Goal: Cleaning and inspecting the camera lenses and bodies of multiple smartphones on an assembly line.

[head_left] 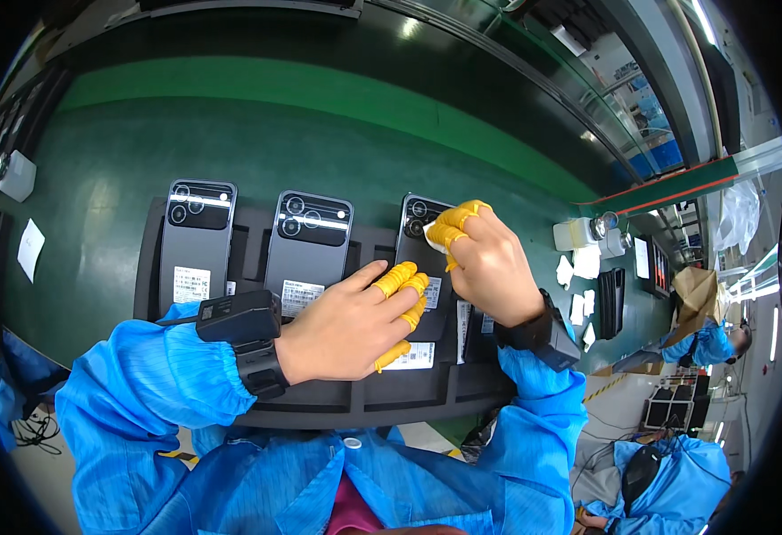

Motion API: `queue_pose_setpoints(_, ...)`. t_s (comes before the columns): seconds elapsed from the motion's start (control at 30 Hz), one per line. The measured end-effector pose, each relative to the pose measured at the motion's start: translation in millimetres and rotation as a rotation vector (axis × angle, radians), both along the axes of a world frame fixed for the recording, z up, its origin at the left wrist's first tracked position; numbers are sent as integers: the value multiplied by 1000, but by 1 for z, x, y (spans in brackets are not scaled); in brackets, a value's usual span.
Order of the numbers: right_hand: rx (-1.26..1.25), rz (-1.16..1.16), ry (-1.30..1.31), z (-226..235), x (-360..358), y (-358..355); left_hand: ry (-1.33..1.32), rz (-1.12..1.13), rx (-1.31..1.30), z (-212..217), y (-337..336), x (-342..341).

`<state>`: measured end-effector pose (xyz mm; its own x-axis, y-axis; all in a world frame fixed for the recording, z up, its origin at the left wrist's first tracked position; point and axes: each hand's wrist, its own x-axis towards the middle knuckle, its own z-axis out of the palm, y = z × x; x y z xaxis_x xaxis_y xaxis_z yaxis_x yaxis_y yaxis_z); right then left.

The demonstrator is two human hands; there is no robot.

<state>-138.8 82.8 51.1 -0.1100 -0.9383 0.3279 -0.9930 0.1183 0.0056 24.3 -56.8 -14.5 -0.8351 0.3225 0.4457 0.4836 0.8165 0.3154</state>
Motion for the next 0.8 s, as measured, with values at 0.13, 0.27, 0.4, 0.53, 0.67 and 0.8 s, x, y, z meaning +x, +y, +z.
queue_pose_setpoints(0.13, -31, -78, 25, 1, -10, 9, 38, 15, 40, 0, 3, -1)
queue_pose_setpoints(0.27, -71, -95, 10, -3, -20, -1, 20, -3, 60, 0, 4, -1)
queue_pose_setpoints(0.4, -164, -32, -47, 4, -19, -6, -20, -6, -8, -1, 3, -1)
queue_pose_setpoints(0.53, -128, -56, -87, 4, -21, -4, 46, 11, 62, -3, 4, -1)
queue_pose_setpoints(0.67, -66, -37, -107, 0, -15, -6, 47, 8, 51, -4, 4, -1)
queue_pose_setpoints(0.8, -35, 33, -88, -5, -6, -12, 63, 18, 30, -3, 4, -2)
